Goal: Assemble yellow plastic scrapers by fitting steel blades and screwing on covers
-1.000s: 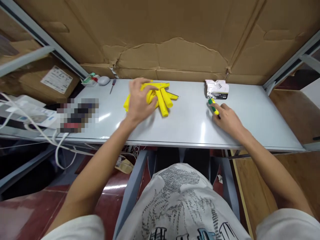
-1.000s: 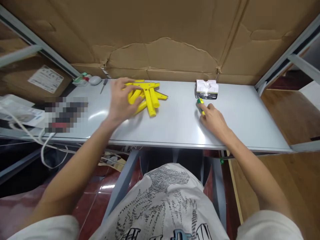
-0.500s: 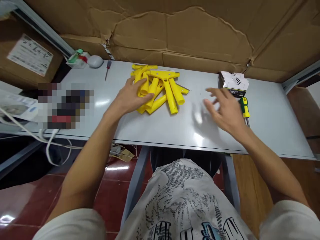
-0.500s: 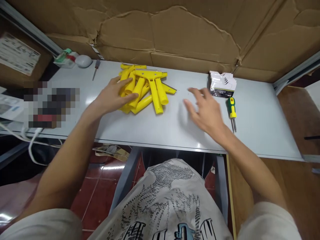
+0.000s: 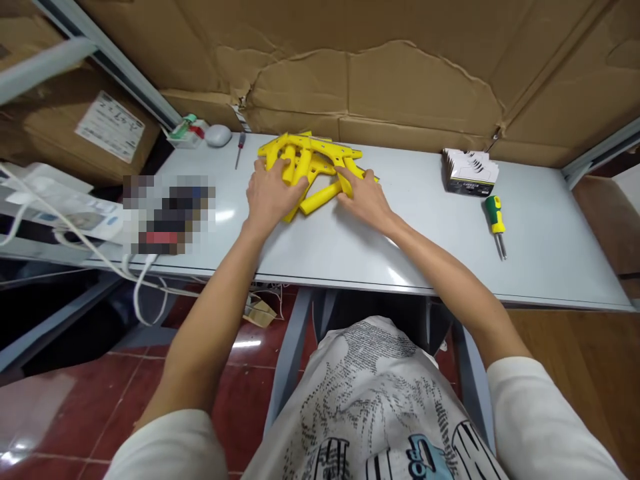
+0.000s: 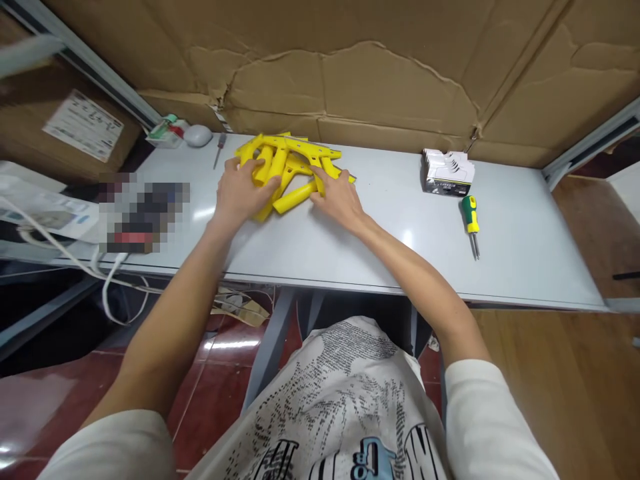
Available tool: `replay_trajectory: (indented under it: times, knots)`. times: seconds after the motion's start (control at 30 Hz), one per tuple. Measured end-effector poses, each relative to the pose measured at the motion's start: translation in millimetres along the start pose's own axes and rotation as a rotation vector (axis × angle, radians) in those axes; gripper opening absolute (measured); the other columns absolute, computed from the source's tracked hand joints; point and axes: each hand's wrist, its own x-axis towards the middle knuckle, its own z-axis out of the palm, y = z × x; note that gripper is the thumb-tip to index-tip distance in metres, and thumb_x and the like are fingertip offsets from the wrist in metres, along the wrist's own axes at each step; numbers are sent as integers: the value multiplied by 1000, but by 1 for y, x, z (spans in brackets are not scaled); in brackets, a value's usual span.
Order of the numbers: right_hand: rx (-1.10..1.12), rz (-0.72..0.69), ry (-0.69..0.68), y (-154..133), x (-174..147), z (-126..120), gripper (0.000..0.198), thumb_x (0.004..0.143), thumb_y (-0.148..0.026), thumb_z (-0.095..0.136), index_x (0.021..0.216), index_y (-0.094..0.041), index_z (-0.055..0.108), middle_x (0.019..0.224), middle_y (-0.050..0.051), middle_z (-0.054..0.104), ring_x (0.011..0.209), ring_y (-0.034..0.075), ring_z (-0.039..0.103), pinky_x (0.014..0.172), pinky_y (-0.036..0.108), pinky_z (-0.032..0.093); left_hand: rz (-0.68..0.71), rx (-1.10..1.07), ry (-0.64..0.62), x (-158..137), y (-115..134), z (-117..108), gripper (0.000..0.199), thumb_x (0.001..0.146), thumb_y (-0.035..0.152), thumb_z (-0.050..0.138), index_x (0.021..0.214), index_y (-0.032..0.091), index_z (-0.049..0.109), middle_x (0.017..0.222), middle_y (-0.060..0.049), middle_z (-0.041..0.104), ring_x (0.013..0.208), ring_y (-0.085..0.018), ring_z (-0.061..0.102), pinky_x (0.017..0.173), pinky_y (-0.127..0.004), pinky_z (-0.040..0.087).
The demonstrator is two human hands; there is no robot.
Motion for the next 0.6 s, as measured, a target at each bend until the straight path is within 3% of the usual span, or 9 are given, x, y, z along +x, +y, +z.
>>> replay_trajectory:
  times: [0.13,0.23,0.3,0.37,0.5,0.6]
  knots:
    - [85,-61,113,22,-12,-2,79,105,-32,59,183,-28,50,146,17,71,139,41,61,121,60,56,248,-47,-122,-8,-9,-12,118,88,102,70,175,24,60,193,-11,36,185,-53,3,152,-66,8]
    - [104,-48,227,48,-34,-5,78,105,-40,61,182,-32,53,148,15,69,128,37,66,124,57,55,440,15,-298,-16,-14,-19,138,73,111,76,182,30,52,197,-7,30,184,-55,-8,150,-72,-4]
    - [104,-7,311,65,-47,-5,75,105,-46,62,179,-31,57,147,16,67,127,37,66,126,58,53,511,47,-381,-18,-15,-19,144,62,111,84,180,34,55,197,-7,31,184,-57,-6,148,-76,-4]
    - [116,47,364,79,-54,-1,74,105,-49,63,176,-30,61,145,17,67,128,39,66,128,60,51,552,27,-381,-16,-13,-14,136,57,107,91,171,37,65,194,-6,38,184,-56,1,149,-74,1]
    - [125,73,351,85,-52,11,75,103,-45,62,176,-27,63,142,19,68,128,40,66,127,64,52,545,-80,-221,-9,-8,6,105,70,96,95,152,34,77,179,-9,59,182,-44,26,153,-61,11]
    - [94,43,340,82,-45,13,77,100,-39,63,176,-24,62,145,20,67,130,40,67,126,63,53,506,-102,-116,-4,-9,18,95,74,94,94,146,32,78,169,-12,66,174,-40,41,154,-56,16]
